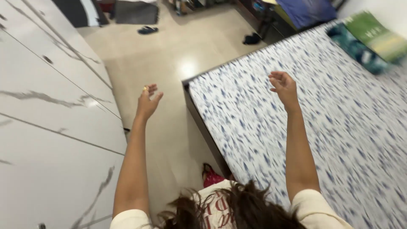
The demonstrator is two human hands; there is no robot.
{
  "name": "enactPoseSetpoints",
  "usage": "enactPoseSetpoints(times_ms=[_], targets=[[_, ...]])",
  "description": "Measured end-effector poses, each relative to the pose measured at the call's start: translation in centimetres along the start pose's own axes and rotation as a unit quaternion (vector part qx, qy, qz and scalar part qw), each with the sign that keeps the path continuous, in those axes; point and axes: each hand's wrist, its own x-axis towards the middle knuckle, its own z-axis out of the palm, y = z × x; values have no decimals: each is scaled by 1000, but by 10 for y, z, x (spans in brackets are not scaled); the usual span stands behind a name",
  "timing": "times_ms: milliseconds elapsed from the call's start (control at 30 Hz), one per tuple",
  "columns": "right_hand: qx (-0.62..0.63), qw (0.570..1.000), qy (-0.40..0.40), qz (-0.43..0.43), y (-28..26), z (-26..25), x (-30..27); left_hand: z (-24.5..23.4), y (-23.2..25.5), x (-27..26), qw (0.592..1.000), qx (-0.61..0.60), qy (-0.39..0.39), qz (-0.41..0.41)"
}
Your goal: The person smooths a floral-patterned bedsheet on a bed, then places several folded blankets and pillows on top. She walks to a nearby table to retrieve additional bedding items and arranges them neatly on the bed.
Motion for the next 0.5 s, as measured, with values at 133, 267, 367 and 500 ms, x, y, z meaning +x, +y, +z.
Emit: enactPoseSetpoints(times_ms=[133,267,367,500], targets=[[21,1000,19,-6,1,82,110,-29,-28,94,997,-7,21,-76],[39,999,-16,-20,1,162,200,-55,-54,180,996,-13,24,-86],[11,999,-24,-20,9,213,265,-72,-88,255,996,-9,41,-74],[3,998,-8,-68,23,267,353,-87,-152,382,997,0,73,-13]])
